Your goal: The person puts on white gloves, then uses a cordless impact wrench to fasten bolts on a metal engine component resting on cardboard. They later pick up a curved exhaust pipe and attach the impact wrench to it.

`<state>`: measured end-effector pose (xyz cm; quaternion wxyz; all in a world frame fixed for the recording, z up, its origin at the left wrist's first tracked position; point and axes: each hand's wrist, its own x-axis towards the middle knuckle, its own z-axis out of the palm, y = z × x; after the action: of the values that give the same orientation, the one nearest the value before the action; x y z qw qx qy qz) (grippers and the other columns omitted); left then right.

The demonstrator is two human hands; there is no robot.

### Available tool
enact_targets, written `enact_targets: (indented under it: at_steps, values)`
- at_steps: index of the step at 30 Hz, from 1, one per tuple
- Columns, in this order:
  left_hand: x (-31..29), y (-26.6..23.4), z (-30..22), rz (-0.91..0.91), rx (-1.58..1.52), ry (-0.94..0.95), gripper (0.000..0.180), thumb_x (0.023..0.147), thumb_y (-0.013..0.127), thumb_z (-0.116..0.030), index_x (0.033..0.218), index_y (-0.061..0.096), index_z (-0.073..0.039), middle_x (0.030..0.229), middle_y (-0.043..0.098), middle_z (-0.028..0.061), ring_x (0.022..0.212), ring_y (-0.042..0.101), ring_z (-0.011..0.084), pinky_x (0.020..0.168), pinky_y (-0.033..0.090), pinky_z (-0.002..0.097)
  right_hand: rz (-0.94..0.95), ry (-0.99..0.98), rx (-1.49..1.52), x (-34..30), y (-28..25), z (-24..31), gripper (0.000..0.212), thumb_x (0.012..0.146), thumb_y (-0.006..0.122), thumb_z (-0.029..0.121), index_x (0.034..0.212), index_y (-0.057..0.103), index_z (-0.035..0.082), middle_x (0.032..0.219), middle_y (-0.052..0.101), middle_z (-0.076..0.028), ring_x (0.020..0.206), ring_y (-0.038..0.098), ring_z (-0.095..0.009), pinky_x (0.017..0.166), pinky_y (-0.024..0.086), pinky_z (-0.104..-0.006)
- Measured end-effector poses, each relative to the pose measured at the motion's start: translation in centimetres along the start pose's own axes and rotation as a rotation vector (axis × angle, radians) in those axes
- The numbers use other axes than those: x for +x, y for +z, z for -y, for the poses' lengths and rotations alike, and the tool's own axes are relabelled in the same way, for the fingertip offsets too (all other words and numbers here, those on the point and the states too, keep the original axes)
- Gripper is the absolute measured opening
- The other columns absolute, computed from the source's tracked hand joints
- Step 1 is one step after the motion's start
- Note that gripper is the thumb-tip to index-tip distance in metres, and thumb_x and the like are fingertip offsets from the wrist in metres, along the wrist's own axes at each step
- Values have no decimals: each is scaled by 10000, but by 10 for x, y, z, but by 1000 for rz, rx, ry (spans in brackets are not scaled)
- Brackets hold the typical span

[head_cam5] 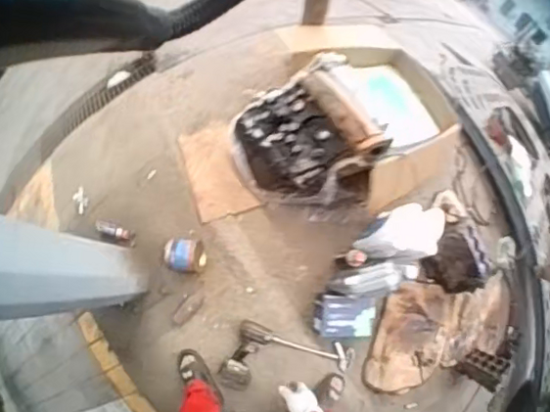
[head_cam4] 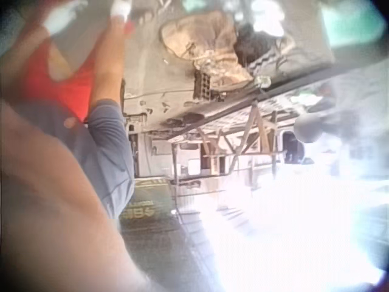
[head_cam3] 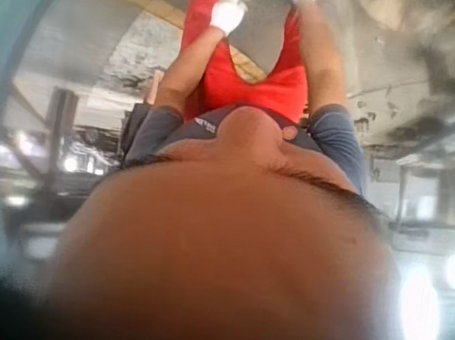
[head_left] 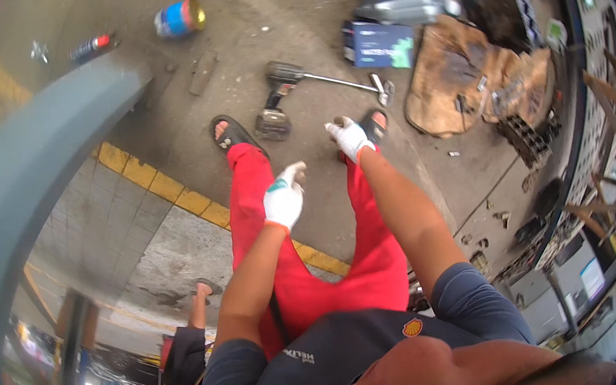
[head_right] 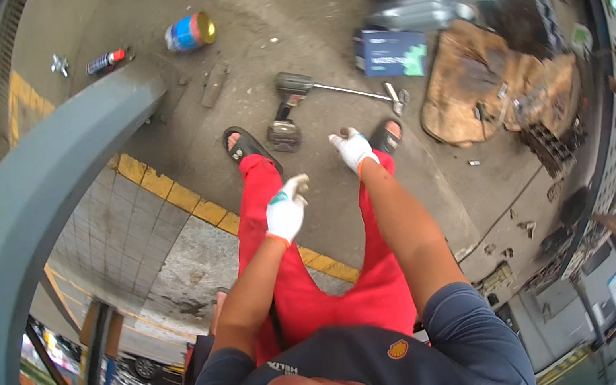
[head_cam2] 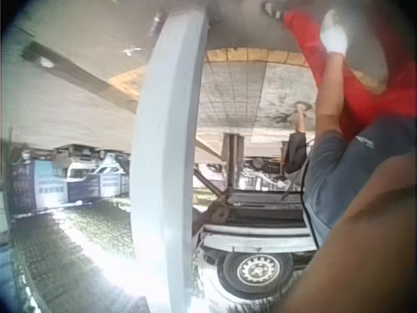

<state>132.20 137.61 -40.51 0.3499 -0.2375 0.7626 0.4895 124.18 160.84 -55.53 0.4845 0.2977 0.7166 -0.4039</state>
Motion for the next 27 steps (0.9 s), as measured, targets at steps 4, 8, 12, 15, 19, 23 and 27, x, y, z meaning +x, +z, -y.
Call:
enact_targets:
  at_steps: [4,8,12,15,19,23,27]
  values:
    - [22,-15,62,-17,-210,-278,258,934,574,7,1115,713,-114,1034,768,117,943,759,266,825,591,375,-118,148,-77,89,133,31,1028,905,815,471,1612,321,-89,1520,556,-316,1440,537,-379,1176,435,-416]
    - [19,-42,69,-72,-549,-237,305,950,498,130,1166,676,9,1063,720,86,901,676,119,824,558,274,-496,240,-75,179,212,56,1085,815,874,458,1578,329,-88,1444,607,-308,1370,595,-408,1148,469,-442]
    - [17,-58,68,-103,-674,-263,300,977,516,123,1207,670,9,1093,719,71,883,665,117,828,548,265,-671,299,51,199,233,68,945,781,873,390,1480,411,-48,1358,644,-294,1250,656,-453,1082,517,-480]
    - [22,-55,65,-281,-877,-393,224,1066,594,-70,1273,675,-40,1035,710,25,764,615,77,722,529,241,-640,149,13,176,205,37,894,781,820,309,1502,431,-46,1222,697,-252,1113,710,-381,990,550,-456]
    - [24,-43,59,-289,-713,-557,550,1076,561,-559,1281,700,-68,998,696,12,668,571,84,643,487,259,-376,27,-29,18,140,63,855,804,742,300,1523,421,-35,1310,661,-299,1249,635,-438,1068,483,-448]
    - [63,-1,52,1,-777,-642,692,1025,516,-711,1206,732,-79,984,722,27,665,582,118,663,502,290,-229,-288,58,-109,64,12,653,815,760,227,1413,572,44,1277,705,-212,1206,687,-357,1025,525,-425]
    - [105,49,-6,457,-1157,-687,566,1000,668,-604,1036,749,-44,899,755,71,693,664,171,688,550,301,-27,-175,-185,-203,18,-1,626,841,800,242,1394,587,40,1230,747,-197,1162,727,-358,991,577,-424]
